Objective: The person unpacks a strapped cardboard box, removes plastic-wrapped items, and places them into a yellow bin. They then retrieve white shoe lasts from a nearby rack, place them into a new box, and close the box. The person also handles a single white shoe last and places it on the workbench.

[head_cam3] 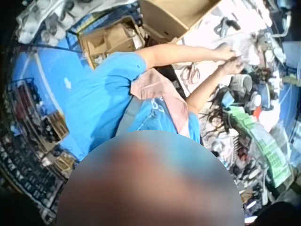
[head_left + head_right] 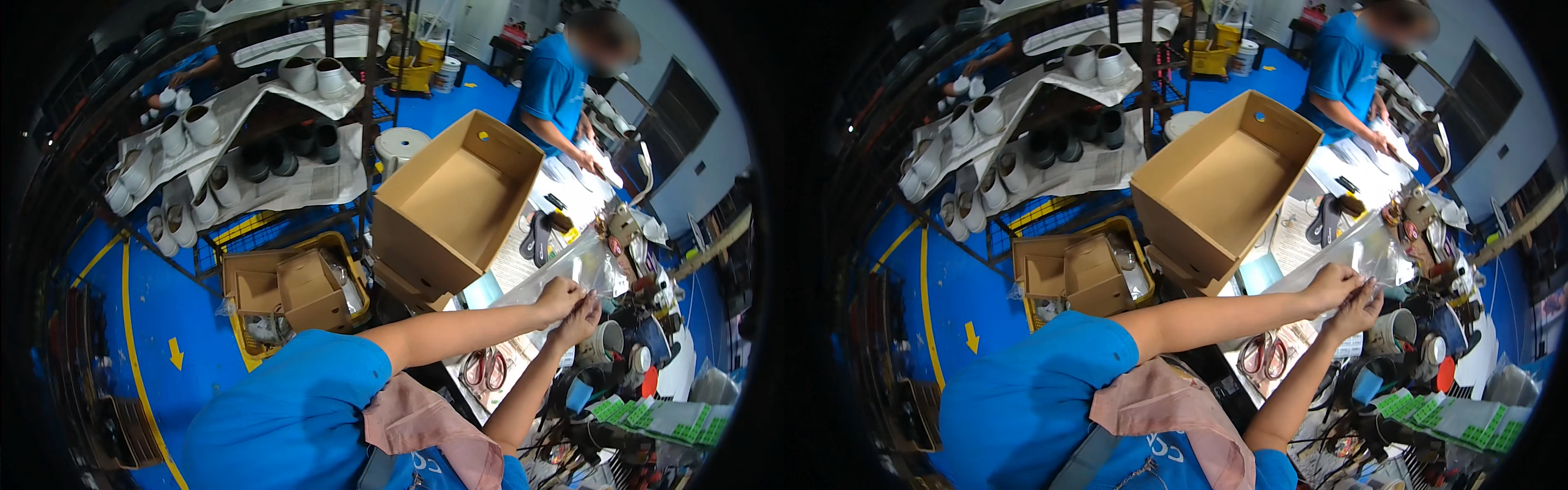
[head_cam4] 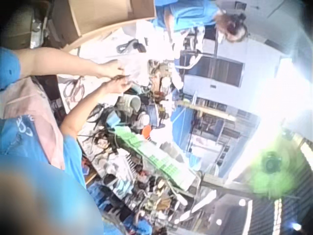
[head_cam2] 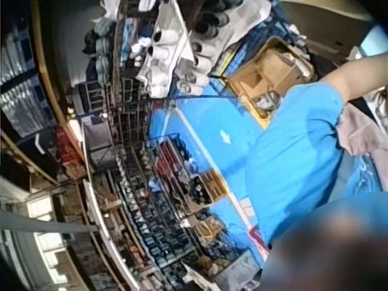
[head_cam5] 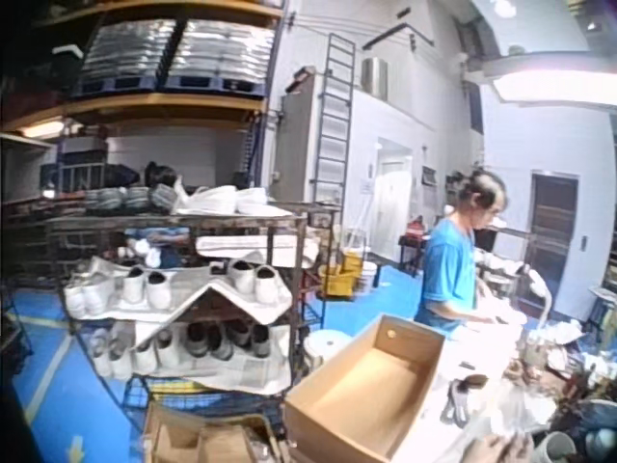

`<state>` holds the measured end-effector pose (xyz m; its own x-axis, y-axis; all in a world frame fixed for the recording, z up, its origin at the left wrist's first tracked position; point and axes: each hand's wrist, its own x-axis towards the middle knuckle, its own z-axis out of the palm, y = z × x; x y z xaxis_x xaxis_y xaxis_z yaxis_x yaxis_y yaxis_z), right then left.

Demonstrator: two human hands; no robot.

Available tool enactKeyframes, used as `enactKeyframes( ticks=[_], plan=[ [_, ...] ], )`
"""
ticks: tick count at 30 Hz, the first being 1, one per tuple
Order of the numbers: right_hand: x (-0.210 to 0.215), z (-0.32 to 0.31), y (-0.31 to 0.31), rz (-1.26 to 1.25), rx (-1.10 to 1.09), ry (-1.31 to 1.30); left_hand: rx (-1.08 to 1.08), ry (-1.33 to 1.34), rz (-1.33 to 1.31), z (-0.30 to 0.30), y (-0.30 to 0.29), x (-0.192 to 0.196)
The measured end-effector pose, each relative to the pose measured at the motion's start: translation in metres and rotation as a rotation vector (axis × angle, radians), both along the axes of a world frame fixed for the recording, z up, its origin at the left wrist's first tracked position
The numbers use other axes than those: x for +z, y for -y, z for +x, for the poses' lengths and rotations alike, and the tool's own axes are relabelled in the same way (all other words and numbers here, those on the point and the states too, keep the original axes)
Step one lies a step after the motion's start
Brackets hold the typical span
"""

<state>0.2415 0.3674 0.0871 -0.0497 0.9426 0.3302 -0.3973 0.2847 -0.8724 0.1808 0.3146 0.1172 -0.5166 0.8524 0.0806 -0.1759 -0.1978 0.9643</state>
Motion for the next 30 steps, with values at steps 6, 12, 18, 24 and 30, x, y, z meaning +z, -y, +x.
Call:
enactKeyframes(
  ticks=[6,12,18,24,30],
  plan=[
    [-0.037,0.019,-0.030,0.055,-0.173,0.260,0.359,0.079,0.041,-0.008,0.016,0.016],
    [-0.143,0.049,-0.070,0.020,-0.308,0.772,0.444,-0.268,0.134,-0.091,0.082,0.127],
    [-0.156,0.047,-0.058,-0.234,-0.250,0.629,-0.262,0.113,-0.261,-0.089,0.121,0.117],
    [-0.005,0.066,-0.028,-0.295,0.192,0.094,-0.151,-0.211,-0.102,0.011,0.089,0.024],
    [0.092,0.117,0.023,-0.356,0.419,-0.263,-0.207,0.604,-0.385,-0.004,0.056,-0.062]
  ],
)
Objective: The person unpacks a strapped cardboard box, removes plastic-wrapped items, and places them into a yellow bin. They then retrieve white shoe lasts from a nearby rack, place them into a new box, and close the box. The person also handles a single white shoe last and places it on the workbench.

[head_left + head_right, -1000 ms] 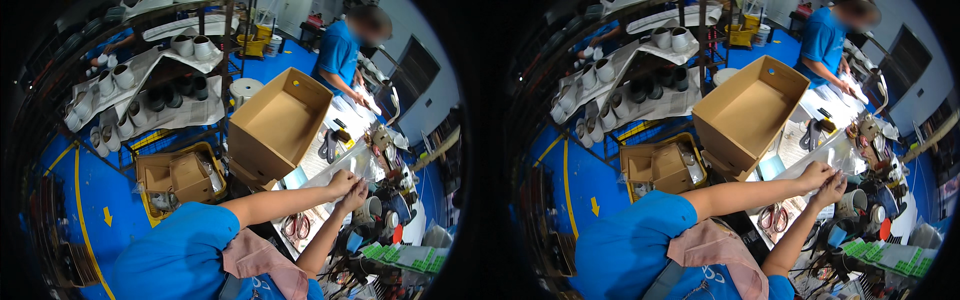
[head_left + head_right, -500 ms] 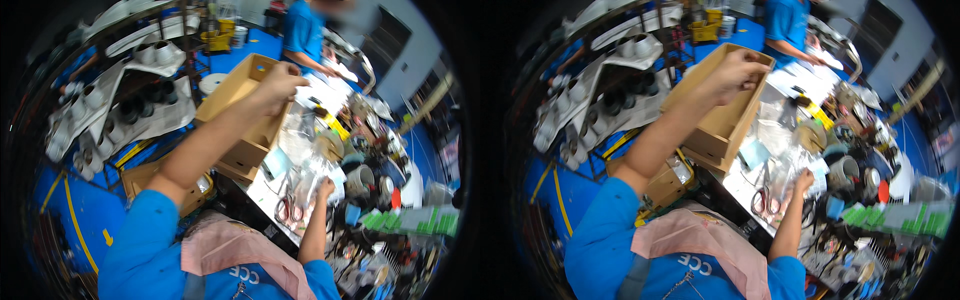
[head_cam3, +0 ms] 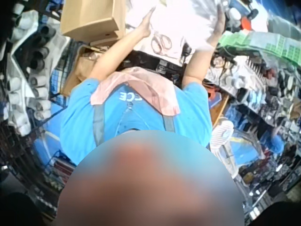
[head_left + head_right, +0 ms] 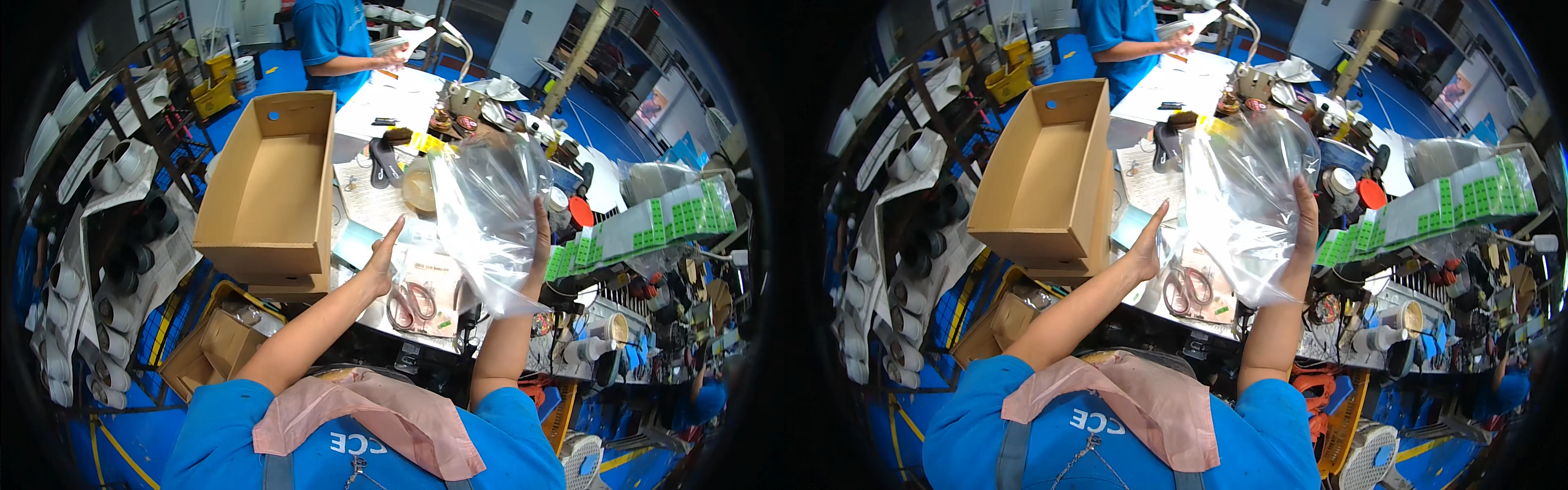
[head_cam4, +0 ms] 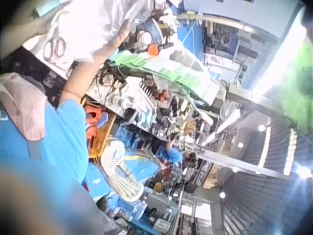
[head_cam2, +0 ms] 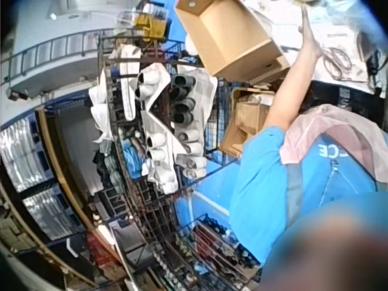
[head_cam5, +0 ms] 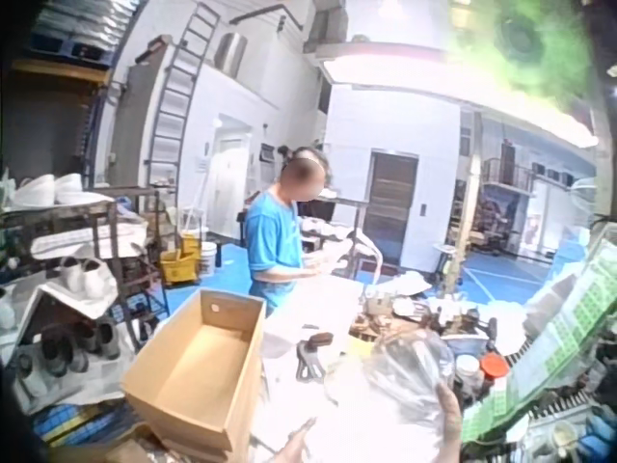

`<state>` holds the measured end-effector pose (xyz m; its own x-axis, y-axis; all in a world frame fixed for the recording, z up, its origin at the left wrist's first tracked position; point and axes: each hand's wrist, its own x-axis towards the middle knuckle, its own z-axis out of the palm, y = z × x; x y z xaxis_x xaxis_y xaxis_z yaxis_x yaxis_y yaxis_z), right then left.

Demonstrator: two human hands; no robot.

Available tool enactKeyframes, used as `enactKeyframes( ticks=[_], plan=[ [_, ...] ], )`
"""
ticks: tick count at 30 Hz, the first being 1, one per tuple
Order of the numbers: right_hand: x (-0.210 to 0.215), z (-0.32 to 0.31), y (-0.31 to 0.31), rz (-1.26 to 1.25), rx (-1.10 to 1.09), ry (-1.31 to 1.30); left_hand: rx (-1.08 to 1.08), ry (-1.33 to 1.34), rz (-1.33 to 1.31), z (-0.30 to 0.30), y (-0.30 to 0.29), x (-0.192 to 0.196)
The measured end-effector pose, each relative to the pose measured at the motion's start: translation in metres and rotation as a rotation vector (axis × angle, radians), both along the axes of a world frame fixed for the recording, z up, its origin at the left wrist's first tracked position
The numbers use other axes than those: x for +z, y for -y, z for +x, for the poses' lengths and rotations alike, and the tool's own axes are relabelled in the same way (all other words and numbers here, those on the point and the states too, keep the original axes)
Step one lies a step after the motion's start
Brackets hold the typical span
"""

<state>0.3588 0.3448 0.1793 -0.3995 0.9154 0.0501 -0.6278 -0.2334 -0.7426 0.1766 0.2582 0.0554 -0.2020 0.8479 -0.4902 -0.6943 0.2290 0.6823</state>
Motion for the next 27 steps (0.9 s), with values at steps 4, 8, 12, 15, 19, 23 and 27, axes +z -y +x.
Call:
enactKeyframes(
  ticks=[4,8,12,15,19,23,27],
  plan=[
    [-0.002,0.029,-0.002,-0.147,0.120,-0.169,-0.295,0.311,0.163,0.003,0.002,0.007],
    [-0.050,0.049,-0.041,0.227,-0.269,0.504,0.185,-0.415,0.627,-0.004,0.044,0.099],
    [-0.159,0.020,-0.075,0.153,-0.201,0.533,0.306,-1.100,0.686,-0.085,0.086,0.192],
    [-0.220,-0.011,-0.083,0.302,-0.299,0.959,0.288,-1.346,0.344,-0.165,0.092,0.230],
    [-0.179,-0.056,-0.078,0.685,-0.650,1.321,0.208,-1.602,0.151,-0.247,0.126,0.232],
    [-0.041,-0.125,-0.052,1.049,-0.422,0.813,0.292,-1.587,0.023,-0.309,0.156,0.217],
    [0.044,-0.214,0.015,1.651,0.061,0.761,0.292,-1.650,-0.062,-0.368,0.170,0.187]
  ],
)
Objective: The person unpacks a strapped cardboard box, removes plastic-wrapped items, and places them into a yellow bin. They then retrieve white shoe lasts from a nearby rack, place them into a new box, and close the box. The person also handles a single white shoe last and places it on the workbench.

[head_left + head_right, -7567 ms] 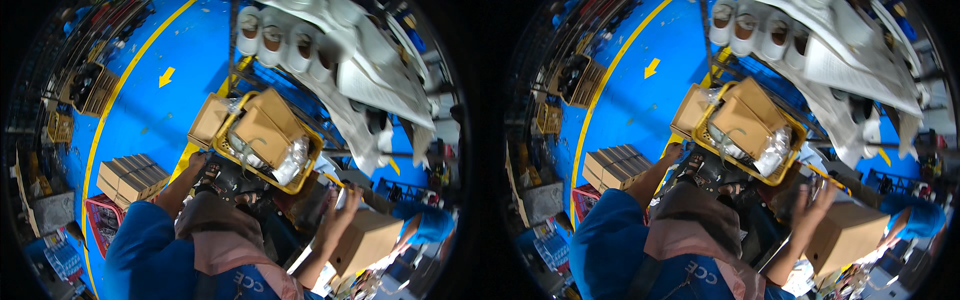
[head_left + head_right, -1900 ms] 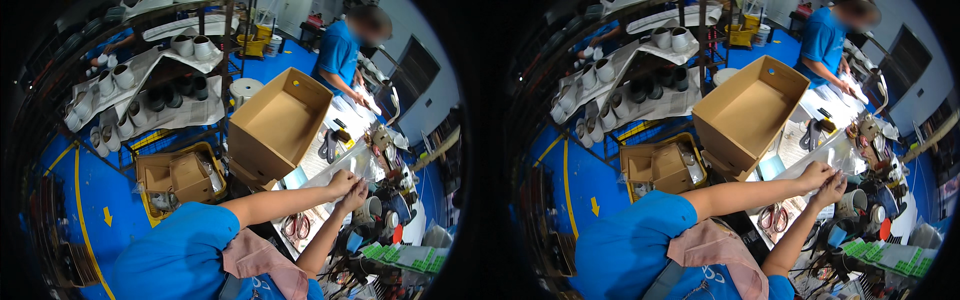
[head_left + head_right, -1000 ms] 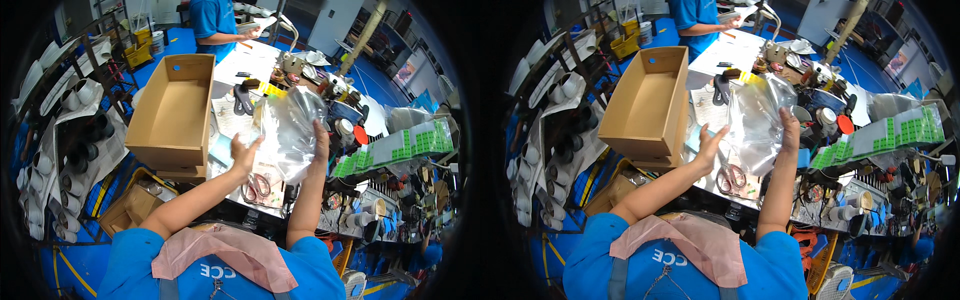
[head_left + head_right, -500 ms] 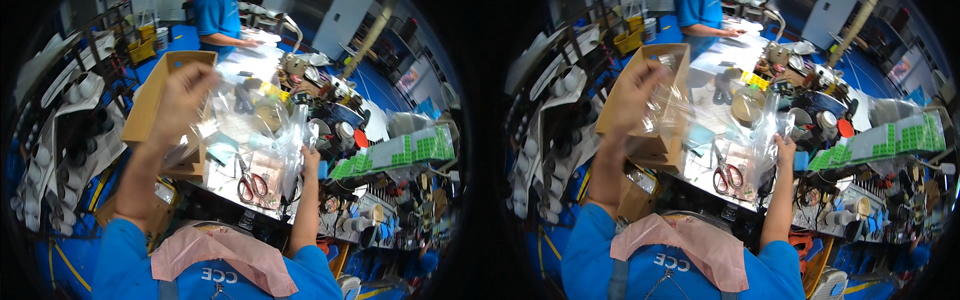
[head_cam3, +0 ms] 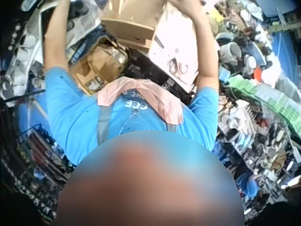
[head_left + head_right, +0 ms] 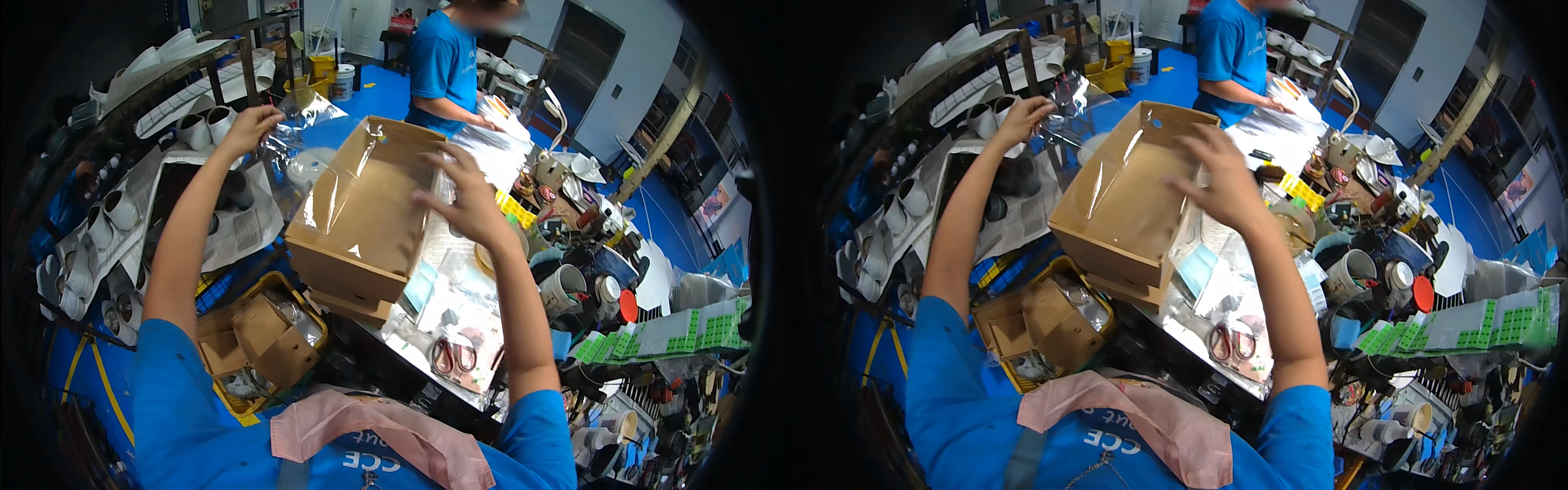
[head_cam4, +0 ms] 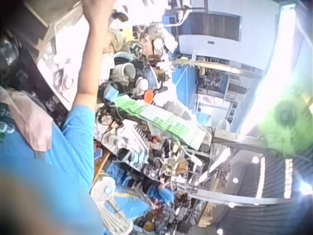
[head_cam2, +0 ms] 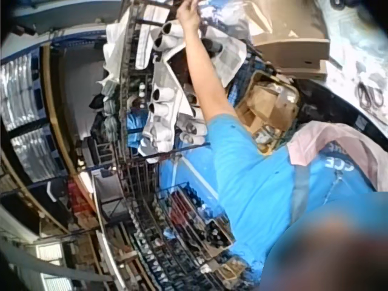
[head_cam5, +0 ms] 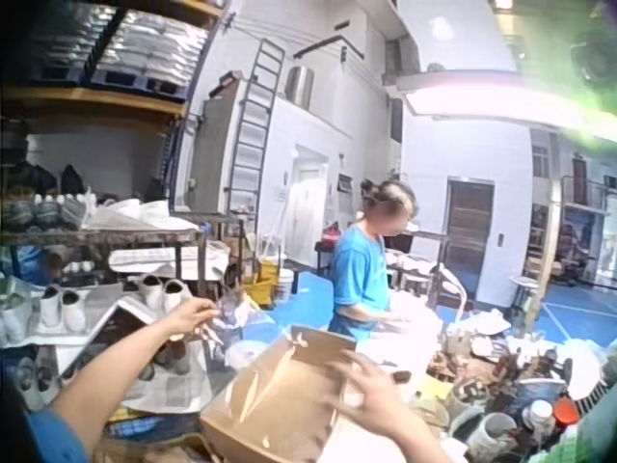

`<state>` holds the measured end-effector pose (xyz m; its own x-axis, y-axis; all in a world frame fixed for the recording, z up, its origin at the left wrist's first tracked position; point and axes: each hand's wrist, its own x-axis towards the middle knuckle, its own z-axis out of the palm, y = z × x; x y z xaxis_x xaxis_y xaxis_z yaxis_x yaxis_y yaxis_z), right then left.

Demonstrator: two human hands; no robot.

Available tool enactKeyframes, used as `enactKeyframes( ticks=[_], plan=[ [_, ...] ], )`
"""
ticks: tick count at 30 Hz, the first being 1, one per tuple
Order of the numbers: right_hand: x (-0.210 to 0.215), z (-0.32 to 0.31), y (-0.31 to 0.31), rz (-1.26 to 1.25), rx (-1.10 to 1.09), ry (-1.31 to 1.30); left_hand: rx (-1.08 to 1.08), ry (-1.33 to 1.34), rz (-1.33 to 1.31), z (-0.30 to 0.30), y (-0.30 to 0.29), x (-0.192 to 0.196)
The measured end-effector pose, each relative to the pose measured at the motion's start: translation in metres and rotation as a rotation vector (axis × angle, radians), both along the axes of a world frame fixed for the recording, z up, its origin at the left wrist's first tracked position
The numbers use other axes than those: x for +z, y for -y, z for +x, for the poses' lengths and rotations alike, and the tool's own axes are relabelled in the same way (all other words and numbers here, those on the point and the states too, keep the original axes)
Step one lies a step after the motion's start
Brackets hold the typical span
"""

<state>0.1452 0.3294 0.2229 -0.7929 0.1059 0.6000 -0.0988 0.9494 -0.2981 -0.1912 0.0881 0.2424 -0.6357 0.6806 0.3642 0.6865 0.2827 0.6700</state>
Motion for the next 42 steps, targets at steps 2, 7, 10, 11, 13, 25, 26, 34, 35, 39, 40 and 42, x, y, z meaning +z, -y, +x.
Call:
enactKeyframes(
  ticks=[2,7,10,11,13,25,26,34,35,39,40,42],
  plan=[
    [0.015,-0.034,0.027,0.243,0.009,0.355,0.001,-0.039,0.004,-0.022,0.002,-0.020],
    [0.023,-0.077,0.055,0.352,-0.118,1.110,0.296,-0.345,-0.216,-0.024,-0.001,-0.045],
    [0.026,-0.099,0.044,0.332,-0.070,0.919,0.317,-0.661,0.100,0.019,-0.009,-0.040],
    [0.027,-0.110,0.037,0.337,-0.042,0.729,0.276,-0.647,0.159,0.035,-0.010,-0.035],
    [0.026,-0.141,0.022,0.435,0.103,0.494,0.079,-0.018,0.042,0.078,-0.012,-0.037],
    [-0.002,-0.203,-0.034,0.498,0.183,0.099,0.099,-0.121,-0.334,0.162,-0.001,-0.017],
    [0.000,-0.203,-0.034,0.436,0.181,0.006,0.128,-0.138,-0.247,0.165,-0.001,-0.015],
    [-0.009,-0.205,-0.033,0.510,0.234,0.107,0.163,-0.124,-0.346,0.182,-0.007,-0.019],
    [-0.008,-0.206,-0.033,0.522,0.297,0.068,0.168,-0.113,-0.310,0.184,-0.007,-0.020],
    [-0.005,-0.210,-0.030,0.418,0.409,0.189,0.237,-0.112,-0.156,0.189,-0.010,-0.021],
    [-0.004,-0.211,-0.029,0.351,0.385,0.249,0.206,-0.117,-0.181,0.190,-0.011,-0.021],
    [-0.002,-0.212,-0.026,0.299,0.375,0.308,0.186,-0.112,-0.209,0.194,-0.014,-0.020]
  ],
)
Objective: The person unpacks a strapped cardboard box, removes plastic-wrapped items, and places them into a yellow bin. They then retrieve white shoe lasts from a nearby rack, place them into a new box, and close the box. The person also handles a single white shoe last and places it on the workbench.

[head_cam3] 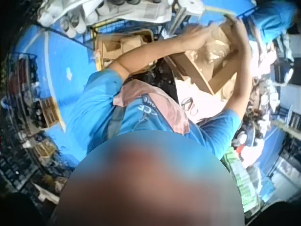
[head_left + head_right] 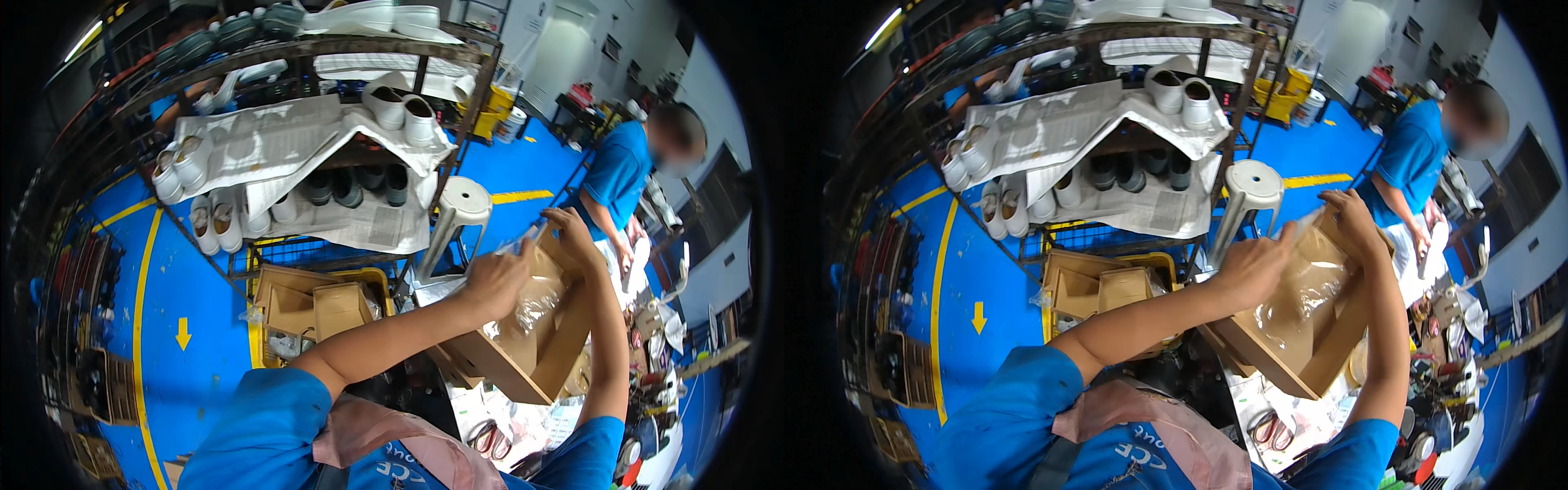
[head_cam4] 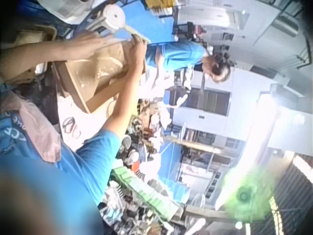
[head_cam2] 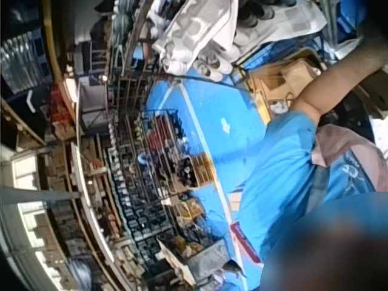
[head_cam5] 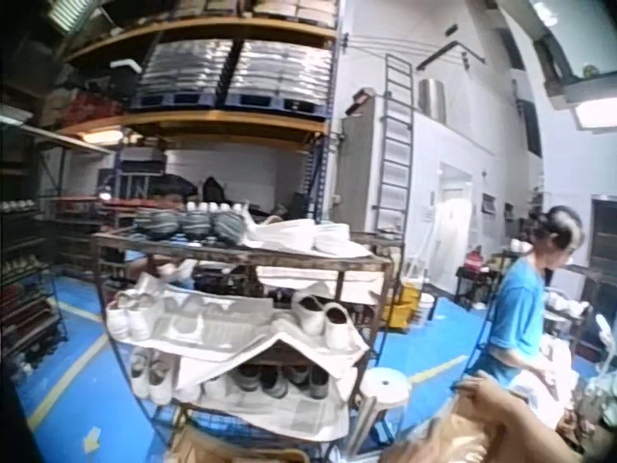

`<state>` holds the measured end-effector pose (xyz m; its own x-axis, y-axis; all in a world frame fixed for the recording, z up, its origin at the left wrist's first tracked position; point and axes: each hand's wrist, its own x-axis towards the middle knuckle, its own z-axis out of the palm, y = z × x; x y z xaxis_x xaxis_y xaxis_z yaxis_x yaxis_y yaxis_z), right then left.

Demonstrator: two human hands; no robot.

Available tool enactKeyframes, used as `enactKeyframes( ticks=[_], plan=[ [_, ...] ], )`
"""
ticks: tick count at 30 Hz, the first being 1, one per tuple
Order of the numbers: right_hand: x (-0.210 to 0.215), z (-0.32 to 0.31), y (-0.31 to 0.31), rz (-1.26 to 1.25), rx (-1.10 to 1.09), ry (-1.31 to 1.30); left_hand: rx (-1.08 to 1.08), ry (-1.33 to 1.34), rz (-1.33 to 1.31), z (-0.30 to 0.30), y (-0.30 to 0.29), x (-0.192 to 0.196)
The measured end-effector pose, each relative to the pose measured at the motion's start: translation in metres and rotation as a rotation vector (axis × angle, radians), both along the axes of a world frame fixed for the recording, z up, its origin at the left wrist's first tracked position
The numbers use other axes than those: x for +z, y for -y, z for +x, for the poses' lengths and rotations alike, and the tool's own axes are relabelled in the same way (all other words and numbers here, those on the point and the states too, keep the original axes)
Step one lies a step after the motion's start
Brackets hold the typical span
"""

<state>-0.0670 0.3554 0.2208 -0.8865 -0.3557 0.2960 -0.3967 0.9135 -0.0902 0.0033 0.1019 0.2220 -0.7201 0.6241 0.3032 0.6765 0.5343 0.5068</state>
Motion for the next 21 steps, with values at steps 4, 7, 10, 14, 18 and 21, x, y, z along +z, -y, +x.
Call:
enactKeyframes(
  ticks=[4,7,10,14,18,21],
  plan=[
    [0.018,-0.003,0.011,-0.032,-0.034,-0.036,0.048,-0.047,0.087,0.011,0.008,0.002],
    [0.048,-0.005,0.028,-0.063,0.033,-0.123,0.076,-0.089,0.301,0.015,0.034,0.000],
    [0.084,-0.003,0.065,-0.027,0.053,-0.129,0.097,-0.033,0.450,0.012,0.078,-0.010],
    [0.119,0.010,0.152,-0.134,0.142,-0.118,0.226,0.056,0.453,0.007,0.150,-0.033],
    [0.130,0.000,0.265,0.147,0.307,-0.129,0.436,0.016,0.411,-0.002,0.233,-0.054],
    [0.116,-0.028,0.358,0.191,0.509,-0.151,0.608,0.029,0.385,-0.008,0.306,-0.066]
  ],
)
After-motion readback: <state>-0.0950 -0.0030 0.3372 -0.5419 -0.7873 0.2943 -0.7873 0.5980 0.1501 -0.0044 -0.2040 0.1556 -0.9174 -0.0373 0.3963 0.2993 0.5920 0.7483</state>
